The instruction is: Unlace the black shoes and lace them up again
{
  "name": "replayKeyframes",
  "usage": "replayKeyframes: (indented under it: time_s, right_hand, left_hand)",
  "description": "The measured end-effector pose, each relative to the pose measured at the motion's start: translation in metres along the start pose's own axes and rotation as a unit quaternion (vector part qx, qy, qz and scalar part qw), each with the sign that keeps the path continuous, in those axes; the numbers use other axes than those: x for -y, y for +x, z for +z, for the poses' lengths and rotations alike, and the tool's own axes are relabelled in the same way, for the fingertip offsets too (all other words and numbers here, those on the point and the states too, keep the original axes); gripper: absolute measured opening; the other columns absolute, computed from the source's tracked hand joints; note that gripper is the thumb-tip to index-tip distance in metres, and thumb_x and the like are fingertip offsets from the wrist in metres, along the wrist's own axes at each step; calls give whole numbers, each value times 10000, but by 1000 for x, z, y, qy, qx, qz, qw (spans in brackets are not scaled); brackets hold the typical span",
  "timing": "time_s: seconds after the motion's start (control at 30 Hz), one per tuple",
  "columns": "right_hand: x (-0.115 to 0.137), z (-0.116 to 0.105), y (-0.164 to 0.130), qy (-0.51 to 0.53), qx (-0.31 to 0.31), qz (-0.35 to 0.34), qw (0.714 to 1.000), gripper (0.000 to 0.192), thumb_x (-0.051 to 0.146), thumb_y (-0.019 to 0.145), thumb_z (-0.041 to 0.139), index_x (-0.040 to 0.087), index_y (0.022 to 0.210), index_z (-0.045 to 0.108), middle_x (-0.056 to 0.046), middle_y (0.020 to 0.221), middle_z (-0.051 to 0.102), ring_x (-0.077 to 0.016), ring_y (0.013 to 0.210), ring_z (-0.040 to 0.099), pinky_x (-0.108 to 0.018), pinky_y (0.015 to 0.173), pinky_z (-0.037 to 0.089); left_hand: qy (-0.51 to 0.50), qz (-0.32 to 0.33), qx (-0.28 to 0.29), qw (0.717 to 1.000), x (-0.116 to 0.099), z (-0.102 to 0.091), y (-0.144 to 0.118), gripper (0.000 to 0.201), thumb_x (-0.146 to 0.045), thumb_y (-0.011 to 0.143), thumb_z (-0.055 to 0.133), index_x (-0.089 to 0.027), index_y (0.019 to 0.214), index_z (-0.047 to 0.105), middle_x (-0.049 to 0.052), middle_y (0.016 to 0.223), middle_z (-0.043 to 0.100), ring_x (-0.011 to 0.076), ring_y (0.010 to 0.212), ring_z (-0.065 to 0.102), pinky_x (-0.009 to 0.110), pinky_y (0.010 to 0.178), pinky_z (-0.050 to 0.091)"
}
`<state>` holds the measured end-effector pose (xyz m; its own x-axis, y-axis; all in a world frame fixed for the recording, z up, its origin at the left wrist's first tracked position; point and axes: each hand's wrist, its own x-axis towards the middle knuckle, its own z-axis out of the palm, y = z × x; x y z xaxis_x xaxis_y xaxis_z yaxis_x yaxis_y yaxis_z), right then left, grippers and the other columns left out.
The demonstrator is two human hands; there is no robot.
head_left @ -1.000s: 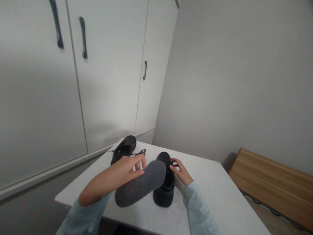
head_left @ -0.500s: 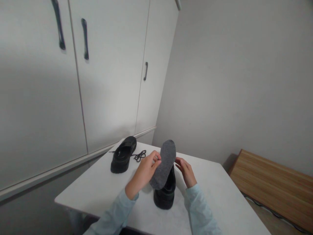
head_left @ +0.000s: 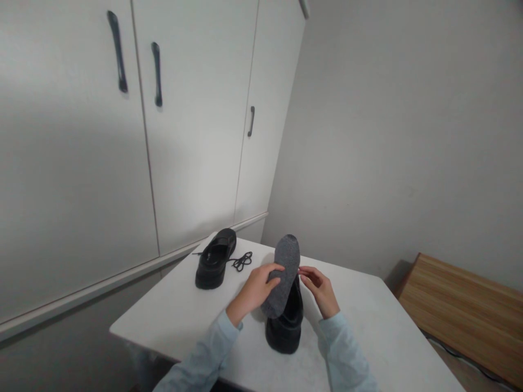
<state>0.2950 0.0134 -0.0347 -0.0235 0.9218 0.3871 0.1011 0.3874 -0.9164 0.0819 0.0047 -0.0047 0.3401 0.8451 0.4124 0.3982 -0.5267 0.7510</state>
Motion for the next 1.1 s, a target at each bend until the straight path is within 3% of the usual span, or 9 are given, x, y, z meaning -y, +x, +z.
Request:
replayKeyframes:
  time_s: [0.13, 0.37, 0.63, 0.77, 0.9, 1.0, 1.1]
  right_hand:
    - [-6, 1, 0, -46, 36, -24, 998, 301, 398, 730, 668, 200, 956, 662, -96, 1054, 648, -247, 1046, 578, -415, 924, 468]
    - [-10, 2, -1, -133, 61, -52, 988, 264, 384, 793, 591, 224, 987, 669, -98, 1138, 619, -250, 1091, 554, -430, 935, 457]
    - [-8, 2, -2, -120, 71, -43, 989, 252, 368, 794, 588, 219, 988, 645, -84, 1118, 612, -231, 1082, 552, -390, 918, 473]
    - [-8, 1, -2, -115, 72, -36, 990, 269, 389, 784, 595, 219, 987, 645, -83, 1128, 608, -228, 1082, 551, -383, 912, 476]
    - [-7, 1, -2, -109, 70, -26, 991, 281, 407, 775, 599, 224, 983, 647, -79, 1127, 608, -232, 1083, 550, -380, 896, 485]
    - [-7, 2, -2, -107, 71, -29, 991, 270, 394, 778, 598, 222, 981, 646, -80, 1124, 606, -232, 1083, 549, -382, 901, 481]
    - [-6, 2, -3, -108, 71, -31, 991, 267, 389, 780, 597, 223, 983, 646, -81, 1123, 605, -235, 1079, 551, -386, 895, 482]
  left_hand:
    - [27, -12, -41, 999, 20, -15, 9, 333, -86, 804, 433, -186, 1068, 610, 58, 1140, 629, 181, 1085, 550, 317, 979, 388]
    - [110, -60, -116, 985, 74, -35, 20, 373, -30, 792, 385, -153, 1080, 587, 81, 1128, 613, 178, 1107, 544, 338, 994, 396]
    - [212, -106, -73, 969, 112, -36, 17, 423, 38, 767, 377, -73, 1127, 570, 156, 1119, 583, 201, 1100, 540, 335, 981, 408]
    - [281, -140, -21, 949, 117, -31, 10, 410, -40, 809, 422, -69, 1208, 508, 181, 1226, 508, 228, 1145, 506, 336, 969, 411]
    - [356, -193, 37, 914, 110, -31, 2, 428, -208, 827, 504, -162, 1251, 479, 172, 1302, 444, 293, 1075, 542, 394, 851, 467]
    - [397, -199, 46, 895, 99, -31, -2, 390, -221, 844, 468, -226, 1232, 503, 154, 1235, 497, 294, 1022, 552, 389, 763, 482]
    - [438, -191, 23, 878, 88, -28, -4, 374, -153, 863, 368, -204, 1178, 563, 175, 1148, 543, 317, 999, 524, 390, 685, 477]
